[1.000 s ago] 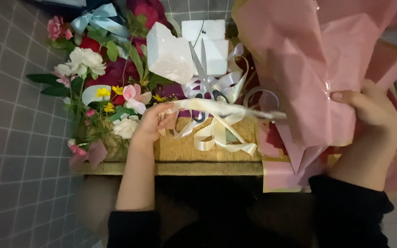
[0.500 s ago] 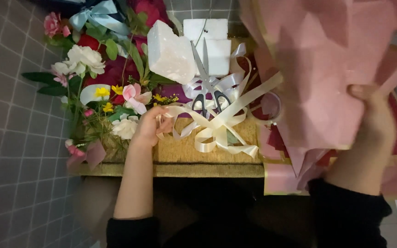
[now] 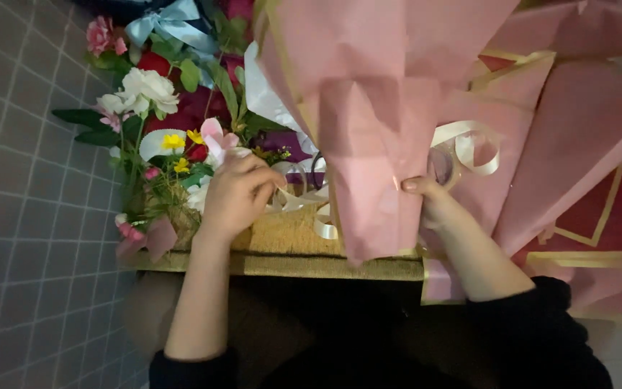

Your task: Wrapping a flower bouquet with decorative pink paper and tying it with a white ribbon.

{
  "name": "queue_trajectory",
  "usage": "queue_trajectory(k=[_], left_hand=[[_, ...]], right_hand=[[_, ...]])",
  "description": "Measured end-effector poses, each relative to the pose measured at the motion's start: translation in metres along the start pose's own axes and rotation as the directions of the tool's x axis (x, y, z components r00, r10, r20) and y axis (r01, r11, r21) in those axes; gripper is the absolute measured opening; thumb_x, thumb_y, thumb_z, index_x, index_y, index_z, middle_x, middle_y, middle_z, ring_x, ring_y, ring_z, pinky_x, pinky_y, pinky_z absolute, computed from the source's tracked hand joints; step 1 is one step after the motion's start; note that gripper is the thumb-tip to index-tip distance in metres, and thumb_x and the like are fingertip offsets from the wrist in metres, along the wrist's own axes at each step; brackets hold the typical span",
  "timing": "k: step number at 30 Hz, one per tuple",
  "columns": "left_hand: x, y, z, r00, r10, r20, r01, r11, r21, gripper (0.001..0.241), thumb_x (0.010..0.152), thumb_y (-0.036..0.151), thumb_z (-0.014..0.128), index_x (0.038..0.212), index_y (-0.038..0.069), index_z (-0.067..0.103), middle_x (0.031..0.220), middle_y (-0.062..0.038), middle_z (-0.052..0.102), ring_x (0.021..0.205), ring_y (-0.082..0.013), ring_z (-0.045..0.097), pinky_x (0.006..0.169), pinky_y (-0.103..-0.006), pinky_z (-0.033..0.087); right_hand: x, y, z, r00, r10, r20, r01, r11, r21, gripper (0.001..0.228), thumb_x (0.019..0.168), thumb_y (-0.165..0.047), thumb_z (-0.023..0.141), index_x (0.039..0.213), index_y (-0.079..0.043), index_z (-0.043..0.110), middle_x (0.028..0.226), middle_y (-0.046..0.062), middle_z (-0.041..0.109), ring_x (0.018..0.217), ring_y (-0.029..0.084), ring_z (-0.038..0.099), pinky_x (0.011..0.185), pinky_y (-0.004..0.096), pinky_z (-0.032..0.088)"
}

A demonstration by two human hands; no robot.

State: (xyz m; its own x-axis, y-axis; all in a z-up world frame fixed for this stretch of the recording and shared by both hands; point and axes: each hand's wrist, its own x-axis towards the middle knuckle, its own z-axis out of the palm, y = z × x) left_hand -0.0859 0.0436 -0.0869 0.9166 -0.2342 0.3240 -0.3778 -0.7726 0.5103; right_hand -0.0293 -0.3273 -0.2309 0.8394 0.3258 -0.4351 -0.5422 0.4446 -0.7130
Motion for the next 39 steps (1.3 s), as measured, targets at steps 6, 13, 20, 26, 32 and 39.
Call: queue_trajectory(k=[6, 13, 20, 26, 32, 39], left_hand=[[-0.005, 0.002, 0.007, 0.962, 0.209, -0.175, -0.174, 0.965, 0.195, 0.021, 0.097, 0.011, 0.064, 0.083, 0.023, 0.073, 0.095, 0.006, 0.064, 0.087, -0.0164, 0.062, 0.078, -0.0299, 0.044], [-0.033, -0.006, 0.043, 0.918, 0.132, -0.374, -0.047, 0.972, 0.229, 0.019, 0.090, 0.006, 0.074, 0.078, 0.020, 0.068, 0.094, 0.003, 0.051, 0.091, -0.0217, 0.054, 0.081, -0.0332, 0.045], [-0.039, 0.032, 0.043, 0.884, -0.241, -0.401, 0.161, 0.962, -0.222, 0.016, 0.094, -0.001, 0.060, 0.086, 0.011, 0.064, 0.074, -0.005, 0.055, 0.066, -0.0236, 0.059, 0.063, -0.0301, 0.050], [-0.042, 0.053, 0.049, 0.870, -0.417, -0.262, 0.176, 0.760, -0.625, 0.024, 0.099, -0.005, 0.055, 0.121, 0.002, 0.062, 0.119, -0.018, 0.058, 0.108, -0.0297, 0.061, 0.088, -0.0433, 0.056], [-0.048, 0.057, 0.059, 0.771, -0.576, -0.272, 0.163, 0.592, -0.789, 0.033, 0.102, 0.001, 0.052, 0.135, 0.002, 0.058, 0.131, -0.017, 0.052, 0.115, -0.0245, 0.058, 0.097, -0.0404, 0.056], [-0.054, 0.064, 0.070, 0.784, -0.520, -0.340, 0.164, 0.701, -0.694, 0.028, 0.099, 0.001, 0.059, 0.127, 0.004, 0.062, 0.125, -0.017, 0.054, 0.114, -0.0271, 0.061, 0.099, -0.0412, 0.056]], right_hand=[[-0.019, -0.010, 0.037, 0.993, -0.118, -0.018, 0.117, 0.992, -0.042, 0.077, 0.064, -0.010, 0.069, 0.139, 0.002, 0.054, 0.121, 0.023, 0.067, 0.108, 0.043, 0.067, 0.099, 0.063, 0.049], [-0.017, -0.015, 0.045, 0.995, -0.054, 0.081, 0.071, 0.971, -0.227, 0.067, 0.070, -0.022, 0.073, 0.132, 0.000, 0.060, 0.112, 0.020, 0.069, 0.101, 0.037, 0.066, 0.091, 0.063, 0.050], [-0.019, -0.029, 0.052, 0.991, -0.104, 0.087, 0.126, 0.948, -0.292, 0.063, 0.076, -0.019, 0.073, 0.132, 0.006, 0.058, 0.109, 0.026, 0.066, 0.097, 0.039, 0.066, 0.084, 0.064, 0.051], [-0.016, -0.022, 0.042, 0.989, -0.094, 0.113, 0.127, 0.932, -0.341, 0.062, 0.079, -0.020, 0.073, 0.134, 0.005, 0.059, 0.112, 0.023, 0.066, 0.100, 0.036, 0.065, 0.088, 0.057, 0.052], [-0.039, -0.044, 0.070, 0.979, -0.156, 0.133, 0.201, 0.859, -0.470, 0.066, 0.076, -0.020, 0.077, 0.135, 0.004, 0.060, 0.118, 0.023, 0.066, 0.103, 0.035, 0.066, 0.089, 0.058, 0.053], [-0.031, -0.035, 0.043, 0.920, -0.231, 0.318, 0.385, 0.693, -0.610, 0.065, 0.075, -0.014, 0.086, 0.134, 0.000, 0.064, 0.124, 0.019, 0.069, 0.117, 0.030, 0.063, 0.098, 0.050, 0.053]])
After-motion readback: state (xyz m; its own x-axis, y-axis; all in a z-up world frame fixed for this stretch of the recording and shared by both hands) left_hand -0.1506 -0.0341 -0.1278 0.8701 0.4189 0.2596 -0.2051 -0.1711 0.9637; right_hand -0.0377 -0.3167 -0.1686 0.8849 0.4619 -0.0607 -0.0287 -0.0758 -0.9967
